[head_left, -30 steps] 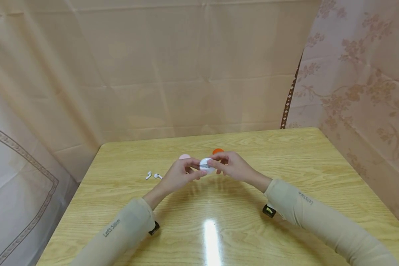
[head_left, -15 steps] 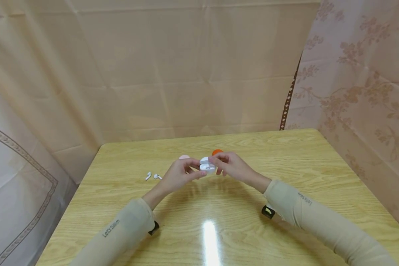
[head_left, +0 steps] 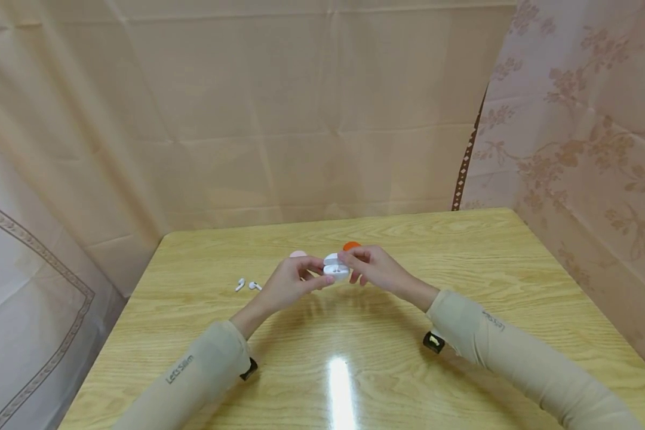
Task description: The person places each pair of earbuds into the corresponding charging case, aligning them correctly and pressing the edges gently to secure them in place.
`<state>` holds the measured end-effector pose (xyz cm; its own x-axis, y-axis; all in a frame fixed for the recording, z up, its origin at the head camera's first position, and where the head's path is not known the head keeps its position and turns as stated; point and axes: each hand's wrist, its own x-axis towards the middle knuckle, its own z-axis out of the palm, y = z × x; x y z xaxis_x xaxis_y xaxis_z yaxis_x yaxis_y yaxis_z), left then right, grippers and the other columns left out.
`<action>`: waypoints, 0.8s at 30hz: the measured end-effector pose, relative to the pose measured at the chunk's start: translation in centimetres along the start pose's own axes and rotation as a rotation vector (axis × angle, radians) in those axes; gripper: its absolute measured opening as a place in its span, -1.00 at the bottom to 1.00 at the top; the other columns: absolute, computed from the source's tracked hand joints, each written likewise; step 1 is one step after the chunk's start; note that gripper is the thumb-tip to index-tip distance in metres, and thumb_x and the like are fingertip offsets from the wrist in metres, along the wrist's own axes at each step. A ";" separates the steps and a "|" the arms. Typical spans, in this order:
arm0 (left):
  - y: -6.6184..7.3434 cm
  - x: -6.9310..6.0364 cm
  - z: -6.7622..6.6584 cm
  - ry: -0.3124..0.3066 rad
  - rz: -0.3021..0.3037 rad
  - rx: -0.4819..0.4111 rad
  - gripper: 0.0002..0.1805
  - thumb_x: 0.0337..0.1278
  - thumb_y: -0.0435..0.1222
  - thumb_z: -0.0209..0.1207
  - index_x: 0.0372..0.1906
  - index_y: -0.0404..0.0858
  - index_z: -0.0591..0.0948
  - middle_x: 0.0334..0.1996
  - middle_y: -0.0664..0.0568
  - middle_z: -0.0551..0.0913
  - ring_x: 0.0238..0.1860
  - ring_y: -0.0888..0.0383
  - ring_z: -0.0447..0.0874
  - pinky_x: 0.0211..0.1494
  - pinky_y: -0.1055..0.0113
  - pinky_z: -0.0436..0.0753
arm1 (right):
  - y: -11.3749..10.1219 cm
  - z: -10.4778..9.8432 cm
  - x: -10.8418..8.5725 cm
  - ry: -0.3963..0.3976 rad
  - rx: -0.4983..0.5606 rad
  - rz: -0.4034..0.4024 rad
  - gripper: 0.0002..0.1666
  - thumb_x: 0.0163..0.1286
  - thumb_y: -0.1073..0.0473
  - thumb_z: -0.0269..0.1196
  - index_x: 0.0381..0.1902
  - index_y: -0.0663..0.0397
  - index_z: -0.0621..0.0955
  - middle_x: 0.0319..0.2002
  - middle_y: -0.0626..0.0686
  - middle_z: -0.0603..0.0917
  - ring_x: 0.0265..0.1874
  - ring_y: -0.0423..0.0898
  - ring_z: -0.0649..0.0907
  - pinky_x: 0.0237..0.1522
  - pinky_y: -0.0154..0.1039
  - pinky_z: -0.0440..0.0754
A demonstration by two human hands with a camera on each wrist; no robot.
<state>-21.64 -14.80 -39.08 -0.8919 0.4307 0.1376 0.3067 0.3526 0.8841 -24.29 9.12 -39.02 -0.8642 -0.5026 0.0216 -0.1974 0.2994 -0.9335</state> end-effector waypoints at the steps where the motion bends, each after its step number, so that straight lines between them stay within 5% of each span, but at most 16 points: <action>1: 0.0 0.0 0.0 0.001 -0.001 -0.001 -0.73 0.20 -0.19 0.42 -0.06 -0.23 0.76 -0.10 -0.07 0.60 -0.27 -0.26 0.69 -0.29 0.29 0.68 | 0.0 0.0 0.0 -0.002 0.008 0.002 -0.48 0.59 -0.15 0.10 0.04 0.20 0.68 -0.29 0.04 0.72 -0.37 0.02 0.68 -0.33 -0.14 0.67; 24: 0.3 0.1 -0.5 0.016 -0.042 -0.013 -0.68 0.17 -0.14 0.45 -0.05 -0.22 0.75 -0.15 -0.01 0.69 -0.27 -0.22 0.71 -0.33 0.32 0.64 | 0.4 -0.2 -0.6 -0.069 0.269 0.064 -0.45 0.60 -0.06 0.13 0.23 0.30 0.56 -0.09 0.13 0.66 -0.31 -0.02 0.67 -0.25 -0.12 0.71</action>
<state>-21.82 -15.03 -38.62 -0.9092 0.4021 0.1079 0.2649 0.3587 0.8951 -23.95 9.69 -39.31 -0.8355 -0.5466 -0.0563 -0.0057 0.1111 -0.9938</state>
